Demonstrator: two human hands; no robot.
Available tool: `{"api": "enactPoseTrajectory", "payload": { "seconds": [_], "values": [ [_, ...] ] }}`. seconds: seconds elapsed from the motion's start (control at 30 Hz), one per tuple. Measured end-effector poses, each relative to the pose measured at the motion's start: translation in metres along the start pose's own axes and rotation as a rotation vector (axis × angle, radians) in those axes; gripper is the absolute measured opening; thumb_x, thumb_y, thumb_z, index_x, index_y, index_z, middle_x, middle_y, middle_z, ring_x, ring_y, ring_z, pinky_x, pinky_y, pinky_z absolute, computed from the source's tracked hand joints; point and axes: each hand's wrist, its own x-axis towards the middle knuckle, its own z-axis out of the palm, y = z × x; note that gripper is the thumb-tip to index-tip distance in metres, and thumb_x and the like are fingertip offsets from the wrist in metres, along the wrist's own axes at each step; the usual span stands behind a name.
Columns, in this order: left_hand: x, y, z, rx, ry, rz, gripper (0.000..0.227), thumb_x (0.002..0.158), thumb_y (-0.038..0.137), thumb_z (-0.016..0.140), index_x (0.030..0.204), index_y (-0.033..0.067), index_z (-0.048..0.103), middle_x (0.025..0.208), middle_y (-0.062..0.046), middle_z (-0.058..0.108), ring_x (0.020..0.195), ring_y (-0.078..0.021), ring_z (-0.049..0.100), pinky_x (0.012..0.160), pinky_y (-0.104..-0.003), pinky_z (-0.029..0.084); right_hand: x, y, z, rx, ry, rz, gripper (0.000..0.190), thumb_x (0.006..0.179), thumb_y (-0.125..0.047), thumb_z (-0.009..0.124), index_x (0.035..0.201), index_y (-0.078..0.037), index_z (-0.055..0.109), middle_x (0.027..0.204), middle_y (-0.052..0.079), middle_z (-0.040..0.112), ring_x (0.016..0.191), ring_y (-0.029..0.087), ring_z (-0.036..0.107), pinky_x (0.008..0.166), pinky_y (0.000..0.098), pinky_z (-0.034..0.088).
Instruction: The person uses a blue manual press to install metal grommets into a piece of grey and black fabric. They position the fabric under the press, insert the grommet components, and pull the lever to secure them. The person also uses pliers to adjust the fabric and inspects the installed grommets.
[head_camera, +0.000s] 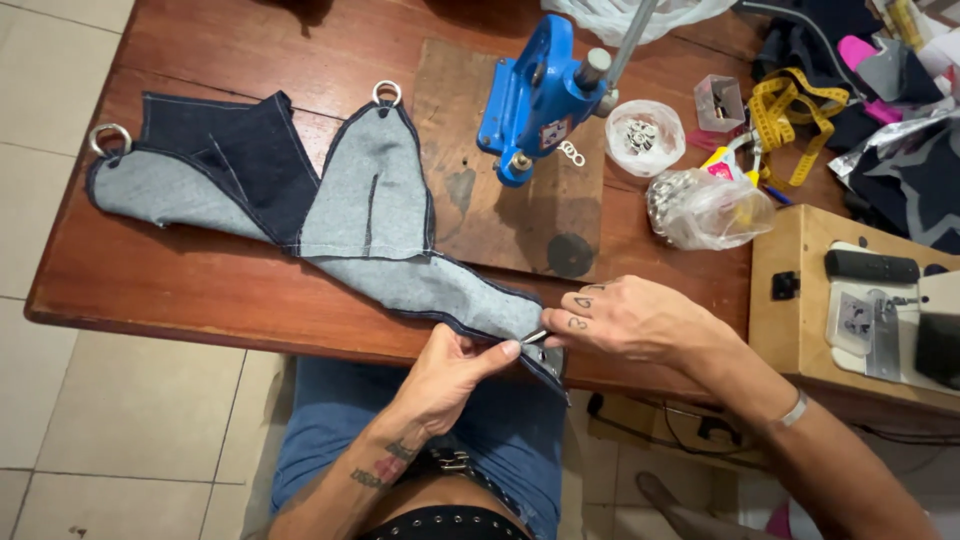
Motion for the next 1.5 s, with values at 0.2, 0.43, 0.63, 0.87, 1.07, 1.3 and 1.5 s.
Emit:
{"api": "enactPoseTrajectory", "payload": {
  "seconds": [0.2,0.43,0.63,0.87,1.07,1.3,1.5],
  "values": [
    [0.001,0.006,-0.001,-0.028,-0.033,-0.012,0.052,0.097,-0.002,0.100,0.147,-0.0025,0.087,0.132,-0.017,0.093,0.117,-0.0254,0.087,0.104,-0.047,0.074,0.004,0.010,0.003,0.081,-0.003,-0.065,0.026,0.129,-0.034,0.063,0.122,-0.013,0.074,0.084,0.001,0.055,0.068,0.024,0.070,0.061,0.0371,0.065],
    [0.003,0.001,-0.004,-0.067,-0.052,-0.035,0.051,0.097,-0.004,0.099,0.147,-0.0042,0.087,0.133,-0.020,0.093,0.119,-0.0286,0.088,0.104,-0.050,0.074,-0.010,0.013,0.030,0.230,0.006,-0.027,0.030,0.131,-0.036,0.059,0.123,-0.011,0.073,0.084,0.001,0.055,0.066,0.025,0.072,0.060,0.0376,0.067],
    [0.009,-0.008,-0.012,-0.074,-0.029,-0.065,0.056,0.096,-0.005,0.099,0.150,-0.0043,0.085,0.136,-0.022,0.092,0.121,-0.0313,0.087,0.104,-0.050,0.075,-0.010,-0.003,0.022,0.509,0.127,0.198,0.021,0.123,-0.021,0.070,0.132,-0.004,0.078,0.077,0.016,0.068,0.068,0.044,0.079,0.057,0.0546,0.068],
    [0.014,-0.008,-0.015,-0.074,-0.006,-0.066,0.070,0.094,-0.005,0.101,0.159,-0.0088,0.076,0.140,-0.024,0.089,0.121,-0.0333,0.086,0.105,-0.052,0.075,-0.083,-0.006,0.041,0.170,0.286,0.707,0.033,0.119,-0.032,0.079,0.145,-0.012,0.079,0.093,0.014,0.084,0.085,0.041,0.087,0.076,0.0520,0.070],
    [0.001,0.015,0.012,-0.020,0.116,0.035,0.027,0.096,-0.001,0.097,0.120,-0.0121,0.091,0.120,-0.019,0.095,0.107,-0.0257,0.087,0.103,-0.041,0.073,-0.133,-0.071,0.076,-0.351,0.090,0.925,0.031,0.120,-0.036,0.079,0.138,-0.011,0.078,0.123,0.005,0.087,0.105,0.027,0.084,0.086,0.0441,0.066],
    [0.015,0.003,0.001,-0.226,0.131,0.051,0.025,0.118,0.012,0.080,0.110,-0.0102,0.087,0.115,-0.018,0.092,0.111,-0.0239,0.085,0.113,-0.051,0.072,-0.114,-0.084,0.067,-0.485,0.243,1.165,0.042,0.122,-0.034,0.077,0.158,-0.012,0.078,0.152,0.022,0.068,0.137,0.047,0.065,0.116,0.0650,0.056],
    [0.020,0.028,-0.017,-0.217,0.146,0.124,0.023,0.111,0.007,0.083,0.130,-0.0072,0.087,0.131,-0.019,0.092,0.122,-0.0264,0.085,0.113,-0.054,0.072,-0.012,-0.065,0.031,0.175,0.626,1.190,0.030,0.120,-0.024,0.076,0.144,-0.007,0.083,0.139,0.013,0.085,0.122,0.030,0.083,0.111,0.0427,0.064]
  ]
}}
